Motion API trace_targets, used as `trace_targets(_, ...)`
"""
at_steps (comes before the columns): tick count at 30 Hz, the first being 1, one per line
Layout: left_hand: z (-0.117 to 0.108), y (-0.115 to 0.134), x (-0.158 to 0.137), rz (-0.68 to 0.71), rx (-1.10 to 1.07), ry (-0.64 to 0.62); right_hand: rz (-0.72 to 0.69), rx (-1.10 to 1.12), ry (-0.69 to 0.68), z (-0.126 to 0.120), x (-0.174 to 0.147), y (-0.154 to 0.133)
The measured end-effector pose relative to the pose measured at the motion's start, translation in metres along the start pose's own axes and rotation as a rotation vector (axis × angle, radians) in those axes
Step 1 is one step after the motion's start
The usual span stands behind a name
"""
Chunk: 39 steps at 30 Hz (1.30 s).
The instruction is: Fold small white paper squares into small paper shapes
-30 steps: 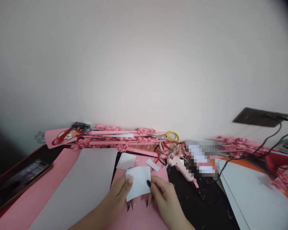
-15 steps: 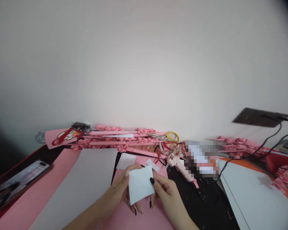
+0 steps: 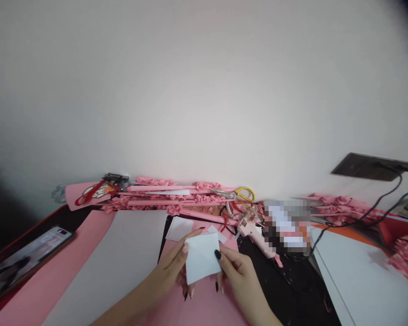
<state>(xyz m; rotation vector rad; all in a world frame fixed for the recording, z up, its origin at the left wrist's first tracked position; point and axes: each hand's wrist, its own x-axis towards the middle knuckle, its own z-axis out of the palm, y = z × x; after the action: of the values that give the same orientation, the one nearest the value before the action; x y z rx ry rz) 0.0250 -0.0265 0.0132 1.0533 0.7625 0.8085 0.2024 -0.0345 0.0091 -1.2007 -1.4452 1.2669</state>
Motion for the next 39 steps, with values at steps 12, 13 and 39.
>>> trace_targets(12, -0.004, -0.010, 0.004, 0.030, 0.127, 0.053, -0.007, 0.023, 0.203, -0.011, 0.004, 0.003)
trace_targets(13, -0.004, -0.011, 0.005, 0.058, 0.147, 0.049, -0.021, -0.003, 0.191, -0.013, 0.004, 0.002)
trace_targets(39, -0.011, 0.001, 0.004, 0.252, 0.699, 0.330, -0.157, -0.337, 0.126, -0.027, 0.008, -0.003)
